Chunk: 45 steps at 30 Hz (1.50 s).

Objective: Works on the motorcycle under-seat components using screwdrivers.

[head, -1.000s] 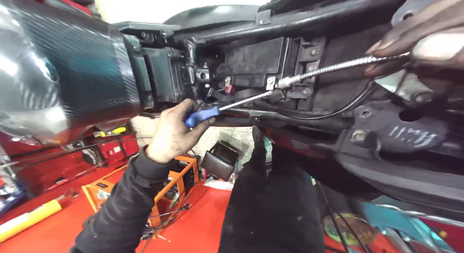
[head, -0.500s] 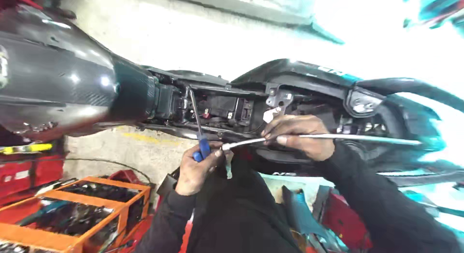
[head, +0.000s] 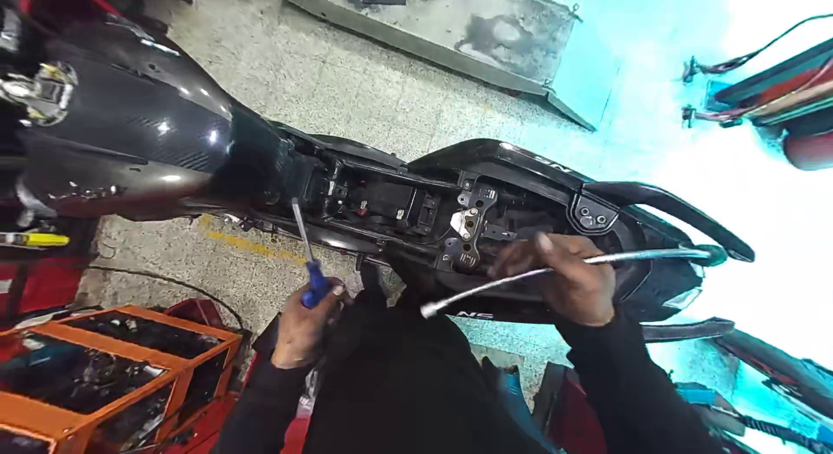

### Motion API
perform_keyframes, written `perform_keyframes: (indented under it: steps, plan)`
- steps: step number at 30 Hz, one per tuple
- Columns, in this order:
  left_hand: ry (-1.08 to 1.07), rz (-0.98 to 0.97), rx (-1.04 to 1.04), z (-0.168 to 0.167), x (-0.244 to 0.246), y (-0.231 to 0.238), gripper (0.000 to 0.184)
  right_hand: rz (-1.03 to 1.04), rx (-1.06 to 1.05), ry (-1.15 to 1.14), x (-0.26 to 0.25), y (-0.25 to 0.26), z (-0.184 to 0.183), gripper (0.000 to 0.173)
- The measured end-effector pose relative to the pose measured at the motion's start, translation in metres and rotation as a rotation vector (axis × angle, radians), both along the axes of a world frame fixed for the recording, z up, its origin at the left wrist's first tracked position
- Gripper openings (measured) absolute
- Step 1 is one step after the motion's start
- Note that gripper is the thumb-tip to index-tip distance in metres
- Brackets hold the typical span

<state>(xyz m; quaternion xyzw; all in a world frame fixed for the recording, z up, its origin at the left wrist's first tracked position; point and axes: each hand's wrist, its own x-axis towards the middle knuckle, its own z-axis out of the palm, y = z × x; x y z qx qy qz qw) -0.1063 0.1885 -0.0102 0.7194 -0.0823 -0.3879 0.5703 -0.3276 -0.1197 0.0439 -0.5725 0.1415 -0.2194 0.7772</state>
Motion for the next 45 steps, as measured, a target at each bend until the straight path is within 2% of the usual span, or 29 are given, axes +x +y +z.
perform_keyframes:
  steps: [4,8,10,13,20,25,29,32,34,36,41,45]
  plan:
    - [0.08,0.144,-0.006,-0.001,0.02,0.018,0.015,-0.045,-0.031,0.071,-0.007,0.017,-0.004,0.047]
    - [0.086,0.079,-0.023,-0.002,0.012,-0.004,0.015,-0.27,0.004,0.365,0.007,0.029,-0.04,0.03]
    - [0.104,0.011,-0.048,-0.005,0.006,-0.015,0.018,-0.379,0.077,0.477,0.014,0.024,-0.062,0.028]
    - [0.125,-0.089,-0.105,-0.007,0.008,-0.03,0.02,-0.513,0.193,0.498,0.014,0.024,-0.081,0.028]
    - [0.18,-0.227,-0.289,-0.01,0.037,-0.035,0.019,-0.666,0.606,0.494,0.01,0.046,-0.061,0.04]
    - [0.294,-0.301,-0.468,-0.017,0.057,-0.036,0.02,-0.882,0.643,0.463,0.015,0.073,-0.051,0.041]
    - [0.319,-0.408,-0.448,-0.017,0.068,-0.034,0.019,-0.939,0.643,0.547,0.022,0.096,-0.035,0.043]
    - [0.404,-0.443,-0.457,-0.013,0.071,-0.035,0.019,-0.815,0.476,0.623,0.039,0.133,-0.027,0.041]
    - [0.485,-0.439,-0.499,-0.011,0.072,-0.04,0.018,-0.581,0.29,0.605,0.063,0.159,-0.024,0.03]
    - [0.533,-0.429,-0.531,-0.009,0.07,-0.043,0.018,-0.381,0.182,0.58,0.093,0.181,-0.026,0.028]
    - [0.527,-0.458,-0.456,-0.004,0.076,-0.029,0.016,-0.373,-0.233,0.38,0.133,0.198,-0.029,0.032]
    - [0.551,-0.501,-0.366,-0.005,0.08,-0.01,0.017,-0.259,-0.537,0.414,0.133,0.205,-0.031,0.027]
